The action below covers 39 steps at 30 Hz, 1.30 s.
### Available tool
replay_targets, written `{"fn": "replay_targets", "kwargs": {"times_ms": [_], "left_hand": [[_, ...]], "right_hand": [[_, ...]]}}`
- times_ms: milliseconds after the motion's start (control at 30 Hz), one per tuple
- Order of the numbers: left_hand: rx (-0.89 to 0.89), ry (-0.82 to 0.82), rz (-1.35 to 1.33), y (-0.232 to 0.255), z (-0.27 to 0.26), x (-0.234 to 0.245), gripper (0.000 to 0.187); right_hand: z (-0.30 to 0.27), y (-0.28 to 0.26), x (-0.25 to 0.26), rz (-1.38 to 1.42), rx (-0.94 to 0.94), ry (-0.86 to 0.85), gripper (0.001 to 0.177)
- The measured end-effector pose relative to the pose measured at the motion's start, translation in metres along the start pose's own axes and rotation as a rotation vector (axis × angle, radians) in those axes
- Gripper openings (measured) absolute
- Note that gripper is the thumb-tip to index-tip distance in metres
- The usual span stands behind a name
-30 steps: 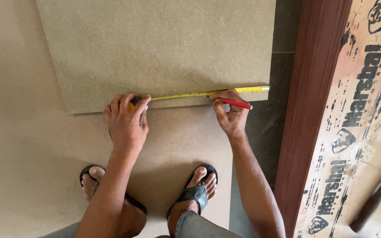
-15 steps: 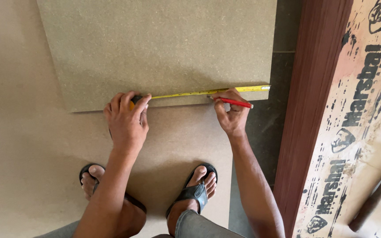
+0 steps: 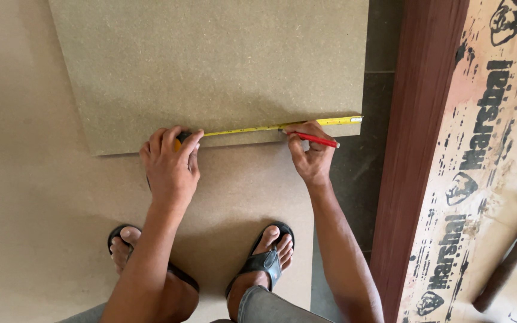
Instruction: The person measures and marks a large sheet of particle board using a tape measure and a red pencil. They then pick up a green electric sander, plug it into a wall socket, and turn on the switch.
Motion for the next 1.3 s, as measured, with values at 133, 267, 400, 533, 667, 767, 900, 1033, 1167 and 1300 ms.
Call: {"fn": "replay_targets", "kwargs": {"times_ms": [133,267,400,533,667,767,900,1033,1167,1300], "left_hand": [[0.005,-0.019,0.008,-0.004,-0.005,-0.003,0.034],[-0.007,-0.02,0.062,-0.004,-0.004,-0.008,0.03],[-0.002,-0.025,0.02,-0.005,-0.002,-0.002,0.03],[0.048,-0.182,0.027,0.001,0.017,-0.003,0.024],[0.064,-0.393,0.021,0.012,0.06,-0.003,0.021],[0.097,-0.504,-0.067,0.022,0.11,-0.005,0.021],[0.096,-0.418,-0.194,0.051,0.19,0.022,0.022],[0.071,-0.312,-0.299,0.066,0.222,0.056,0.024],[0.051,-0.283,-0.346,0.054,0.235,0.097,0.03],[0.141,-0.358,-0.334,0.016,0.273,0.116,0.037]], "right_hand": [[-0.004,0.002,0.0,-0.022,-0.003,-0.014,0.017],[-0.001,0.003,0.003,-0.051,0.034,-0.038,0.016],[-0.003,-0.002,0.003,-0.012,0.07,-0.035,0.016],[-0.001,0.019,0.011,0.321,-0.163,-0.016,0.018],[-0.011,0.029,0.018,0.455,-0.222,0.065,0.02],[-0.009,0.027,0.027,0.459,-0.274,0.091,0.02],[0.058,-0.008,0.056,0.439,-0.21,0.071,0.015],[0.13,-0.062,0.111,0.399,-0.221,0.146,0.014],[0.172,-0.112,0.139,0.348,-0.284,0.231,0.016],[0.199,-0.104,0.113,0.393,-0.321,0.242,0.019]]}}
Point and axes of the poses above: each hand's wrist, its own z-axis towards the middle knuckle, its own x-axis out of the back of the hand, y = z × x, the point moved 6 cm from there along z, towards the middle knuckle, and after that the axes turned 2 degrees about x, right-handed, at the moved point
